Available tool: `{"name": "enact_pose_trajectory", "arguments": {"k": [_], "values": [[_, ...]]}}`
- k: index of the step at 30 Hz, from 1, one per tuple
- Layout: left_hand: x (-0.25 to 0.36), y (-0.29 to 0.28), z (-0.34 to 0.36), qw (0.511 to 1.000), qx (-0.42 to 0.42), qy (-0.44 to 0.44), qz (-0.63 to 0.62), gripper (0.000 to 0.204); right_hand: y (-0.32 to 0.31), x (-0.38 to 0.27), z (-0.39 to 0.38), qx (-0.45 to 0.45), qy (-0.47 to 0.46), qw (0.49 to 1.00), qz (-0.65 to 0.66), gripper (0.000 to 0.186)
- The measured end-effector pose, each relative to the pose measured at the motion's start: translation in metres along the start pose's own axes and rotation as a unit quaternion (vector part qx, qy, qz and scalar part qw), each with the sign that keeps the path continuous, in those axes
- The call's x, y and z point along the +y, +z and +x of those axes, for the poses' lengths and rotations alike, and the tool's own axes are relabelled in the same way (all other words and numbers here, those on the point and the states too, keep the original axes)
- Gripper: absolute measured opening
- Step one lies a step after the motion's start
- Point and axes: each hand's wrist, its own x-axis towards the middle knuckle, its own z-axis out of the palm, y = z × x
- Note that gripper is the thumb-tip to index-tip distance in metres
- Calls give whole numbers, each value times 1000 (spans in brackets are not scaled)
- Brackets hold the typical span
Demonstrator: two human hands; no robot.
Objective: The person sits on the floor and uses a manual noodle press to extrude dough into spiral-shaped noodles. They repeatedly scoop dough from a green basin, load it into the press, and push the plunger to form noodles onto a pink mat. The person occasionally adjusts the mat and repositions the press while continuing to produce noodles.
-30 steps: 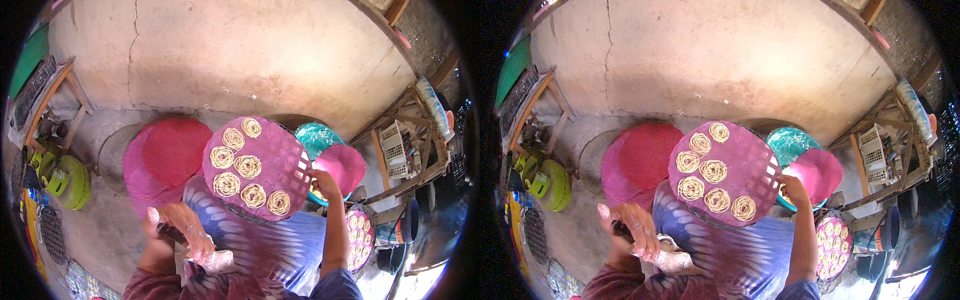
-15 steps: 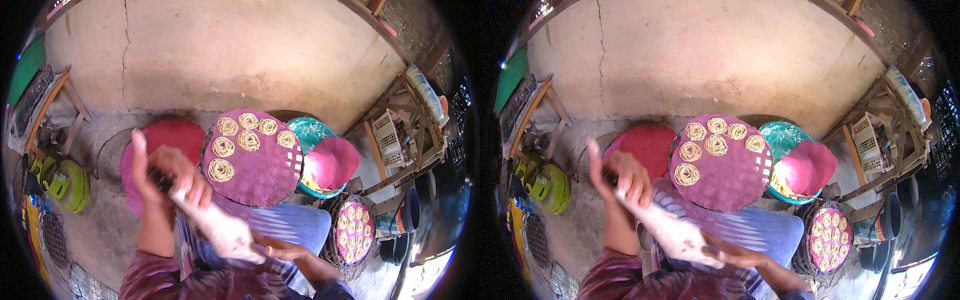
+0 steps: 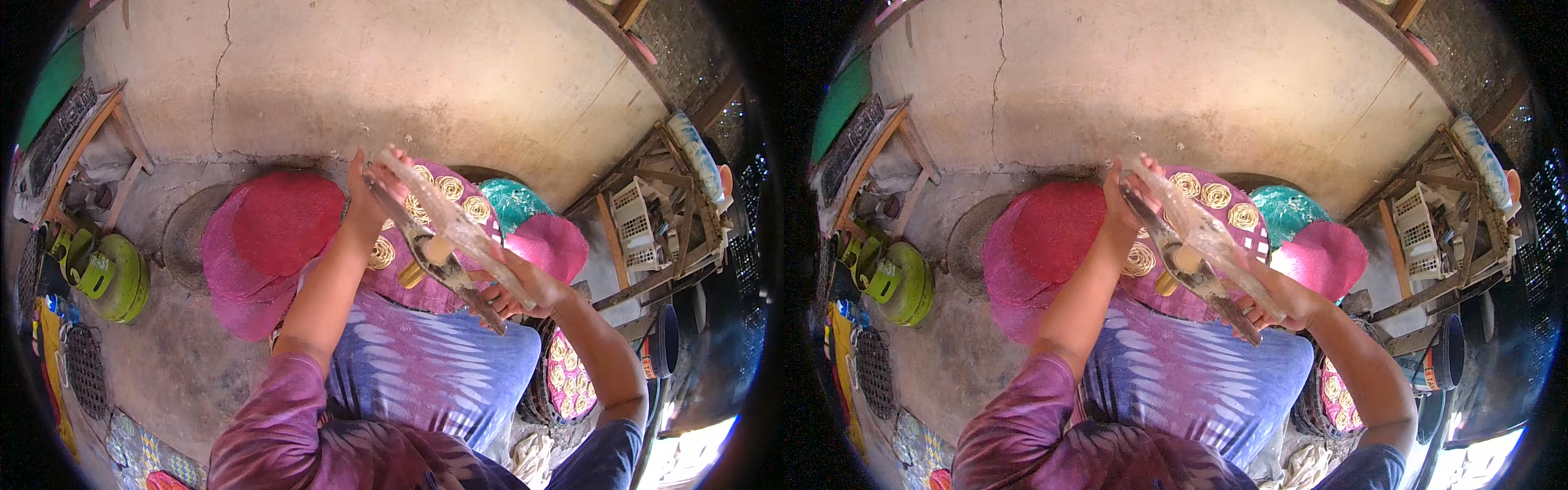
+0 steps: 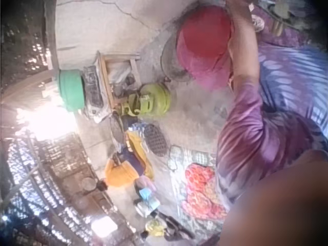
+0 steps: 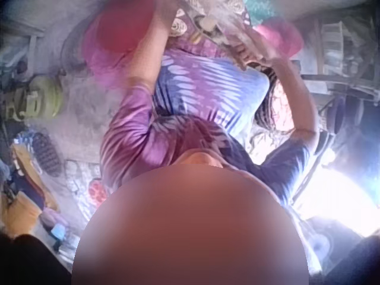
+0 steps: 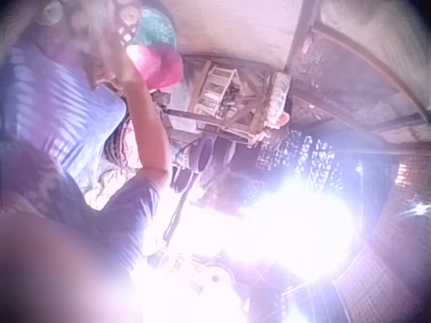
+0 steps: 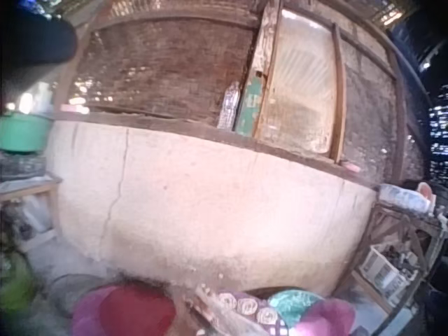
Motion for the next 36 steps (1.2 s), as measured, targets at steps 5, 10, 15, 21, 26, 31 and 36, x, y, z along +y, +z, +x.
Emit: {"name": "enact_pose_trajectory", "arguments": {"k": [5, 10, 15, 21, 26, 31, 36], "values": [[16, -13, -1, 998, 28, 61, 2, 46, 12, -19, 15, 96, -53, 983, -145, 74], [25, 17, -9, 996, 70, 61, 11, 44, 31, -24, -11, 109, -73, 981, -145, 70], [0, 34, -7, 993, 77, 83, 17, 31, 20, -30, -19, 167, -32, 970, -173, 67], [22, 36, -8, 988, 115, 68, 73, 42, 28, -14, -6, 102, -87, 983, -129, 62], [-9, 10, -21, 994, 87, 55, 25, 35, 18, -3, -22, 127, -97, 969, -187, 64], [-13, -5, -13, 999, 27, 40, -12, 30, -2, 26, 5, 31, -139, 988, 60, 80], [-3, -18, -20, 992, 40, 69, -100, 34, 0, 63, 83, -211, -182, 896, 346, 82]]}}
